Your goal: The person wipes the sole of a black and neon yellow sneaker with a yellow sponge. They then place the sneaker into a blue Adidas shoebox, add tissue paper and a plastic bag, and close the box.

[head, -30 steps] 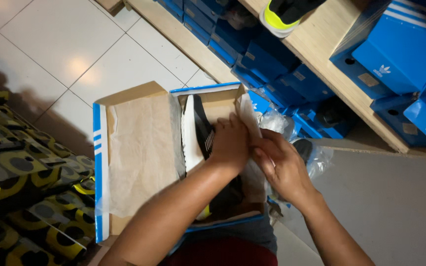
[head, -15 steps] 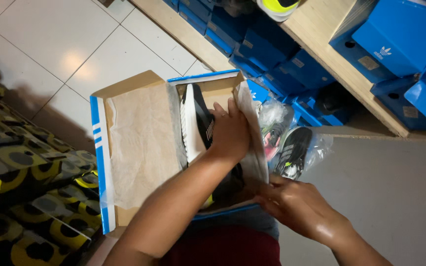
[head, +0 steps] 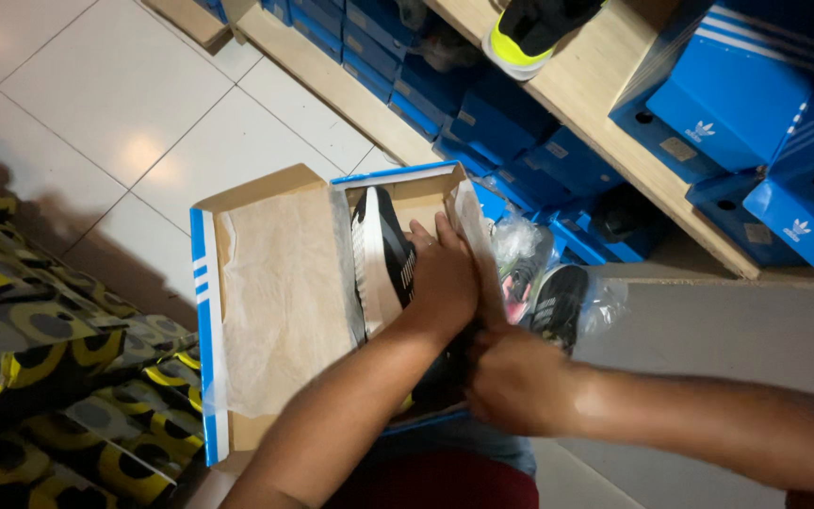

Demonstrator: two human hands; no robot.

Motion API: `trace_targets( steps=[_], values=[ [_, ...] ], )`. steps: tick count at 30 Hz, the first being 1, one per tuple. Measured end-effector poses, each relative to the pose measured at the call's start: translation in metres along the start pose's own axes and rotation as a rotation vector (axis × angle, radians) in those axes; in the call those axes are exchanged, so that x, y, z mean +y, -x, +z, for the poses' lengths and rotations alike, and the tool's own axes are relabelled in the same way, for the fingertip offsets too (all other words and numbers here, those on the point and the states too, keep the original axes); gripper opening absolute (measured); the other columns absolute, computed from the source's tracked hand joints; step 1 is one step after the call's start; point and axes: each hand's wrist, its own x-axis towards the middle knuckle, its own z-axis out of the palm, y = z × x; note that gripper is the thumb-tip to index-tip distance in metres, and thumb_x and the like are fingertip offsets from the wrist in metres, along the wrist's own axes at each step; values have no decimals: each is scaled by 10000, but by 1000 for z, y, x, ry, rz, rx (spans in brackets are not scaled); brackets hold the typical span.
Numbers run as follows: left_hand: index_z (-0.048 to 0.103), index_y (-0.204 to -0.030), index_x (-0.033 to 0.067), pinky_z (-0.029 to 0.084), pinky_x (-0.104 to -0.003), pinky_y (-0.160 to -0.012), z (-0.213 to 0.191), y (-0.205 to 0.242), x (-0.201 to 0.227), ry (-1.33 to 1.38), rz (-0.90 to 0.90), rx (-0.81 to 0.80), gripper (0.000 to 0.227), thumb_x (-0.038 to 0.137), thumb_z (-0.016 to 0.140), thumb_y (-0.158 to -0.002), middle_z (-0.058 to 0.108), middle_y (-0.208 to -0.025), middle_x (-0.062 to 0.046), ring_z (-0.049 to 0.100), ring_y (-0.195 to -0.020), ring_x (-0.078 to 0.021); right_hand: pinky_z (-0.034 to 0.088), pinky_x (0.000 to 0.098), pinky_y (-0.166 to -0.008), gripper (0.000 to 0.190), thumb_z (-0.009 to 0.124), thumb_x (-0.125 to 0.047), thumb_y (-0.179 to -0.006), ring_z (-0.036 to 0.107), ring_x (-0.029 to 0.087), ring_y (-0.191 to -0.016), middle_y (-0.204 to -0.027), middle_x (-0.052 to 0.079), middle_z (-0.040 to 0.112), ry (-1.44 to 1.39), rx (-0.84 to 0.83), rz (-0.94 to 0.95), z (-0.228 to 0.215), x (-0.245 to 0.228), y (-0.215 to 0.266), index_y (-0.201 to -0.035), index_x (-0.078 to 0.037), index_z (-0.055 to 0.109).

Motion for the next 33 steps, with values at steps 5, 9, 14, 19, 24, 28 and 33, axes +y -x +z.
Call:
trace_targets(
  steps=[5, 9, 14, 19, 24, 28, 33],
  values=[
    [218, -1582, -93, 348, -746, -1026, 8, 2, 3, -177, 17, -23, 681, 230, 358, -1000, 208, -1631, -379, 332, -1359, -716, 537, 496, -613, 529, 493, -403, -952, 601, 352, -421, -504, 119, 643, -326, -113, 0, 6, 20, -8, -625, -98, 774],
    [192, -1573, -130, 325, -792, -1016, 2, 1, -1, -188, 77, -49, 672, 165, 351, -991, 181, -1613, -428, 298, -1340, -752, 552, 532, -693, 598, 518, -500, -1030, 684, 391, -641, -634, 137, 708, -418, -197, 128, -6, 18, -14, -778, -31, 790],
    [171, -1602, -79, 285, -813, -1030, -13, 8, -8, -166, 87, -129, 677, 268, 335, -1045, 145, -1634, -413, 278, -1392, -705, 326, 577, -1099, 536, 572, -458, -1016, 632, 389, -890, -619, 148, 701, -228, -79, 28, -36, 14, -14, -702, -94, 810],
    [428, -1499, -29, 253, -729, -1041, -22, 15, -17, -78, 9, 112, 655, 371, 396, -982, 452, -1445, -332, 450, -1254, -544, 490, 538, -861, 377, 655, -377, -979, 617, 423, -932, -871, 196, 702, -419, -55, 18, -53, 32, -15, -853, -42, 773],
    [686, -1315, 177, 154, -742, -1089, -72, 35, -39, 158, 119, -260, 432, 416, 446, -1046, 712, -1225, -84, 618, -1173, -362, 508, 444, -700, 189, 500, -156, -975, 655, 291, -805, -849, 67, 667, -812, 157, 16, -117, 74, 1, -812, -117, 588],
    [749, -868, 15, 348, -789, -959, -24, 14, -28, 283, 116, 226, 207, 206, 671, -855, 705, -745, -188, 703, -751, -395, 604, 409, -746, 82, 741, -146, -881, 765, 291, -775, -795, 100, 794, -1073, 647, 441, -95, 126, 15, -882, -79, 790],
    [723, -787, 54, 435, -705, -831, -1, 13, -35, 258, 165, 392, 108, 136, 666, -828, 670, -651, -119, 684, -627, -343, 642, 379, -742, 160, 695, -177, -1000, 746, 240, -754, -928, 157, 734, -1375, 910, 891, -48, 211, 10, -1048, -23, 695]
  ],
)
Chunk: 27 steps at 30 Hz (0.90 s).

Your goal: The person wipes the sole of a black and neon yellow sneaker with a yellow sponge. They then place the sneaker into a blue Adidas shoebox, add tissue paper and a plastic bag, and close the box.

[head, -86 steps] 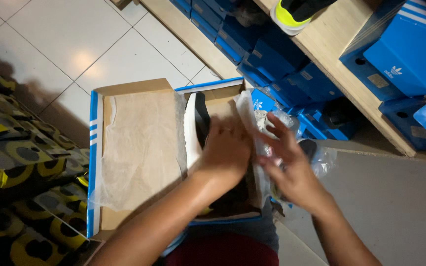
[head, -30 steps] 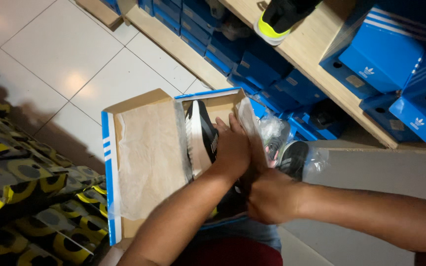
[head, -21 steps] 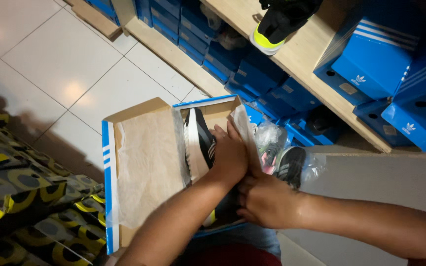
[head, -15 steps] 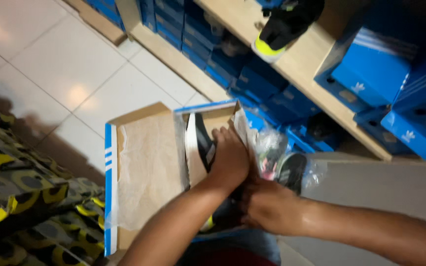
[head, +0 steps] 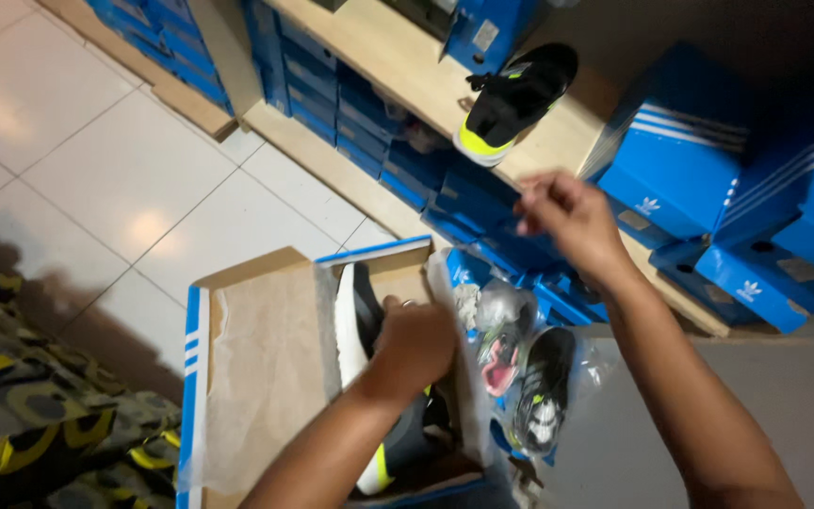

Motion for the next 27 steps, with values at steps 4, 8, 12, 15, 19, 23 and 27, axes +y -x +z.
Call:
trace_targets(
  steps=[4, 8, 12, 15, 19, 23, 27],
  values=[
    [762, -819, 83, 352, -718, -984, -25, 16, -16, -43, 17, -110, 193, 153, 593, -881, 741, -786, -99, 735, -811, -361, 635, 355, -558, 464, 704, -155, -1008, 695, 221, -683, -895, 143, 612, 28, 273, -26, -9, 34, -64, -1444, -140, 546],
    [783, -985, 116, 176, -672, -1155, -65, 26, -15, -154, 54, -359, 266, 262, 564, -943, 776, -992, -97, 665, -1091, -396, 557, 564, -917, 765, 742, -541, -960, 650, 522, -1130, -1247, 370, 608, 356, 262, -20, 21, -6, -76, -1566, -213, 409],
    [778, -1057, 116, 148, -641, -1180, -68, 26, -13, -180, 62, -435, 328, 323, 539, -968, 760, -1099, -112, 627, -1153, -379, 522, 492, -1025, 744, 779, -720, -819, 660, 414, -1187, -1248, 222, 680, 507, 268, 88, 39, 4, -98, -1366, -263, 569],
    [782, -1025, 157, 145, -655, -1181, -48, 27, -20, -206, 50, -391, 324, 354, 533, -963, 769, -1069, -78, 631, -1139, -350, 641, 337, -444, 575, 815, -549, -877, 745, 281, -577, -1078, 208, 703, 328, 309, 136, 31, 21, -102, -1256, -165, 613],
    [677, -812, 196, 389, -531, -821, -24, 25, -50, -255, 59, 302, 169, 311, 553, -816, 651, -720, -9, 629, -672, -232, 569, 477, -688, 481, 775, -508, -961, 687, 374, -809, -916, 223, 689, 357, 318, 6, 16, 16, -55, -1190, -103, 653],
    [766, -943, 31, 544, -618, -770, -110, 18, -99, 501, -162, 66, 414, 335, 487, -908, 748, -852, -240, 698, -879, -518, 615, 508, -531, 398, 749, -225, -1027, 672, 359, -590, -844, 252, 606, 82, 201, 8, -1, -11, 27, -1260, 31, 552],
    [730, -1003, 142, 484, -364, -749, -174, 32, -99, 813, -215, 356, 361, 426, 507, -1006, 746, -923, -58, 678, -842, -210, 637, 325, -565, 470, 692, -256, -959, 674, 205, -764, -1061, 88, 624, -182, 117, 147, -29, -35, 88, -1347, -66, 504]
  ],
)
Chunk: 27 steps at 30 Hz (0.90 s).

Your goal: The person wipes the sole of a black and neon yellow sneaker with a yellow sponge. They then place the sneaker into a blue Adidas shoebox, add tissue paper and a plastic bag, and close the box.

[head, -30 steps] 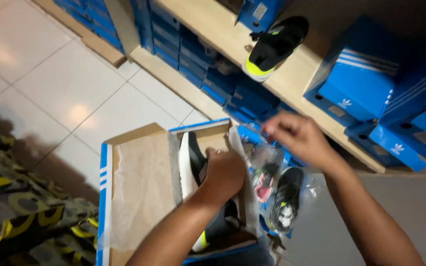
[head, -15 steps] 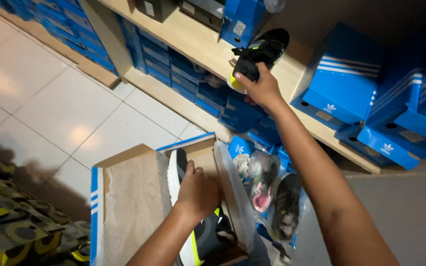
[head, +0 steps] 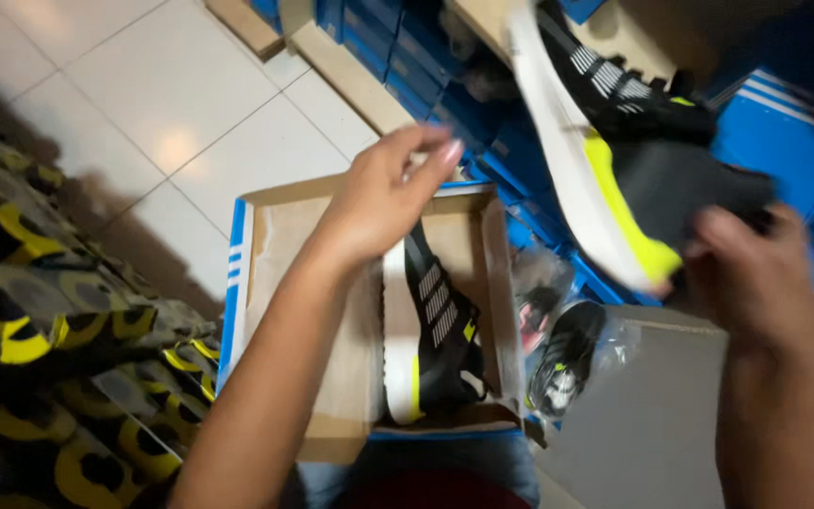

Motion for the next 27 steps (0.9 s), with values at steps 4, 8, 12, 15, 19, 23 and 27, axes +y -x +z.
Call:
trace_targets(
  steps=[4, 8, 12, 15, 19, 23, 27],
  values=[
    [559, -1270, 169, 648, -475, -852, -17, 8, 38, 984, -155, -136, 616, 621, 509, -854, 647, -1280, -83, 698, -1073, -259, 549, 316, -871, 438, 773, -387, -781, 677, 189, -932, -1077, 63, 666, -91, -341, -484, -35, -9, 7, -1073, -121, 584],
    [285, -1571, 178, 579, -716, -946, -48, 26, 72, 1540, -177, -166, 1081, 606, 609, -632, 529, -1494, -197, 639, -1203, -420, 428, 231, -673, 413, 751, -495, -696, 583, 80, -685, -823, -35, 615, 71, -442, -590, -27, -20, 0, -869, -171, 562],
    [428, -1546, 79, 590, -667, -989, -38, 34, 51, 1526, -101, -212, 974, 637, 565, -759, 584, -1472, -190, 592, -1352, -385, 394, 169, -441, 537, 807, -477, -619, 574, 17, -460, -627, -55, 646, 49, -500, -455, -16, -27, -16, -934, -101, 588],
    [495, -1384, 93, 620, -391, -868, -26, 45, 40, 1411, -87, 191, 564, 131, 759, -887, 679, -1073, -90, 686, -973, -220, 479, 306, -959, 740, 758, -461, -701, 606, 159, -1122, -1252, 51, 616, 410, -574, -510, 0, -26, -26, -1309, -98, 542],
    [485, -1417, 8, 525, -386, -1131, -44, 67, 47, 864, 258, 324, 731, 145, 857, -803, 629, -1349, -143, 633, -1231, -252, 417, 317, -1070, 781, 654, -268, -841, 495, 205, -1312, -1448, 115, 489, 327, -433, -475, 57, -50, -11, -1539, -32, 396],
    [63, -1672, 157, 590, -442, -1215, -49, 88, 47, 680, 306, 251, 1431, -4, 1001, -603, 552, -1556, -204, 614, -1402, -301, 627, 357, -822, 667, 613, -13, -923, 695, 245, -1020, -1309, 132, 554, 245, -404, -311, 68, -54, -1, -1548, -36, 380],
    [271, -1627, 100, 391, -504, -1545, -60, 71, 77, 512, 677, -107, 878, 178, 809, -938, 268, -1684, -85, 276, -1677, -286, 599, 352, -890, 557, 577, 9, -956, 690, 293, -1060, -1374, 225, 577, 332, -308, -407, 73, -74, 32, -1486, 2, 404]
  ],
)
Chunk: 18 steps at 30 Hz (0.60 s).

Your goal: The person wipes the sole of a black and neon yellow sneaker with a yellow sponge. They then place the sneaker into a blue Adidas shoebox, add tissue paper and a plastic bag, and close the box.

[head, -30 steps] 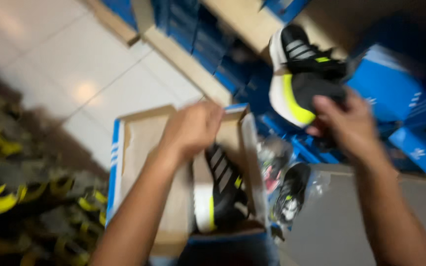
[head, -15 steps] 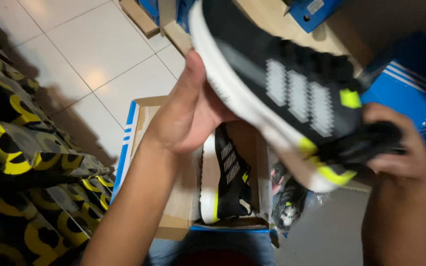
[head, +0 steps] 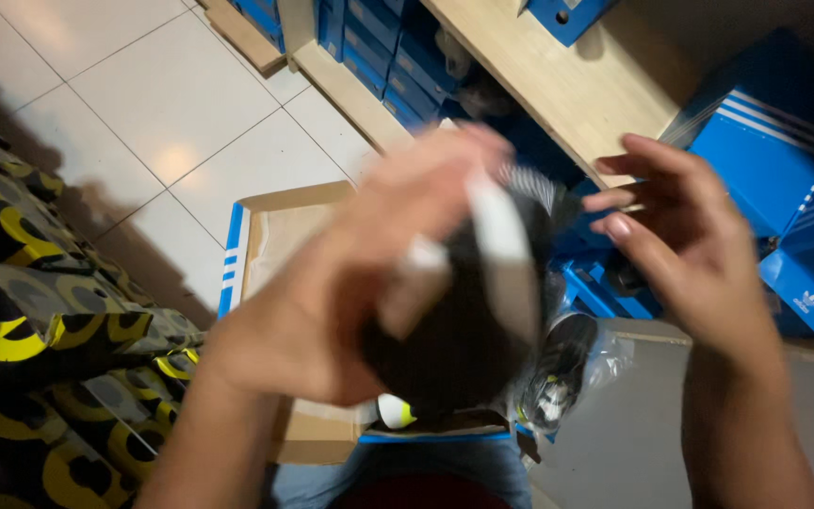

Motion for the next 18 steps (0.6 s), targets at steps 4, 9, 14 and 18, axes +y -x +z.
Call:
trace_targets(
  steps=[4, 9, 14, 18],
  values=[
    [328, -1612, 155, 337, -636, -1345, 11, -15, 1, -538, 8, -450, 703, 30, 595, -974, 353, -1732, -112, 385, -1674, -445, 526, 387, -1093, 591, 551, -47, -921, 566, 343, -1333, -1490, 278, 466, 37, 54, -145, 4, -37, 31, -1474, 77, 381],
    [531, -1416, 72, 496, -523, -908, 26, -47, -4, -546, 246, -570, 591, -67, 611, -847, 657, -1417, -91, 620, -1288, -363, 489, 442, -1174, 762, 535, -310, -856, 450, 408, -1558, -1622, 305, 401, 23, -122, -102, 3, -53, 64, -1494, 44, 319],
    [713, -1207, 384, 450, -307, -672, 47, -41, -13, -1076, 500, -544, 509, 282, 768, -711, 532, -1266, 22, 606, -918, -141, 496, 488, -1175, 1173, 792, -309, -549, 537, 358, -1409, -1577, 249, 416, 123, 52, -67, 22, 0, 108, -1550, 36, 289],
    [749, -1104, 316, 454, -366, -831, 61, -22, -18, -819, 260, -841, 275, 259, 775, -837, 623, -1268, 49, 598, -1041, -227, 437, 450, -1209, 1234, 878, -261, -541, 527, 343, -1416, -1566, 246, 432, 17, 152, -24, 68, 53, 153, -1559, 42, 251]
  ],
)
